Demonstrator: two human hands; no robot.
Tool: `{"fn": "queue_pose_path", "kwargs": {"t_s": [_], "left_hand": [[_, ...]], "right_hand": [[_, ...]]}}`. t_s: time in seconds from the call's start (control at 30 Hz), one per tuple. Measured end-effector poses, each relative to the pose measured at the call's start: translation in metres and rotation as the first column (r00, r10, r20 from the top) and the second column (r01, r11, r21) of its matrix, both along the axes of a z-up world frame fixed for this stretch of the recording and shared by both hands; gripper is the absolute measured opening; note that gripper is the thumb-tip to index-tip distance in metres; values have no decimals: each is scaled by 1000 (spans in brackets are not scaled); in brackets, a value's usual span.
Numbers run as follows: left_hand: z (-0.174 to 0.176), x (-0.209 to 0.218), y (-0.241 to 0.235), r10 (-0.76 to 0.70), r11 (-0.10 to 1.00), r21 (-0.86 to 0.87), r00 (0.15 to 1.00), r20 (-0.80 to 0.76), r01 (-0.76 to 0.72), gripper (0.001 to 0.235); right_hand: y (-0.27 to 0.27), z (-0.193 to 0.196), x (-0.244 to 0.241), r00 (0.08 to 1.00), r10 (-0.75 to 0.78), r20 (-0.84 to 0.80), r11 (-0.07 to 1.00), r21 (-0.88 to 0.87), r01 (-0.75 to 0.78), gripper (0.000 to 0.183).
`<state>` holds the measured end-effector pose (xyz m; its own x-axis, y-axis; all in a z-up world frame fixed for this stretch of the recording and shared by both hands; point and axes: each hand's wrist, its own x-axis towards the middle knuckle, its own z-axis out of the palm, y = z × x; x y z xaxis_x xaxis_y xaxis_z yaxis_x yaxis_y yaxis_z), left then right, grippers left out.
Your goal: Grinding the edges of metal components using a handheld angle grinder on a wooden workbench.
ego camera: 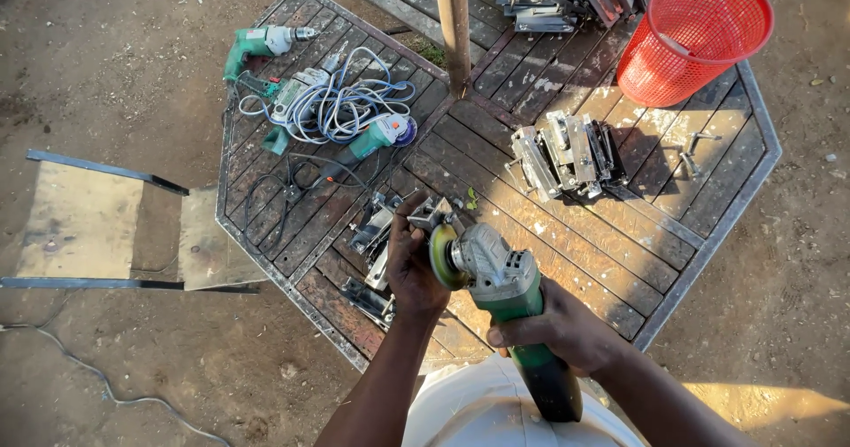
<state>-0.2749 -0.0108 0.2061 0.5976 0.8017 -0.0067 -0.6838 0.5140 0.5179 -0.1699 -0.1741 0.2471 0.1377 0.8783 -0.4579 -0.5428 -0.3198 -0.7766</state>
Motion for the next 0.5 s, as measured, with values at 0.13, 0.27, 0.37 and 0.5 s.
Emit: {"fn": "queue_pose_path", "kwargs": {"t_s": [0.13,0.27,0.37,0.5], "left_hand": [[-5,-2,-2,-8,1000,-11,1000,-10,8,57],[-4,1,3,-19,999,-47,999,36,21,55],[7,3,2,18,994,-110,1000,14,-16,54],[8,3,5,15,990,-139,998,-54,-22,44]], "right_hand": [[1,2,-1,998,-16,68,996,-86,21,29],[-3,11,-1,1000,1,31,992,-123,2,43],[-14,9,0,999,1,53,988,-152,7,48],[-35,-10,13,990,-106,88,979,-163,120,42]]}}
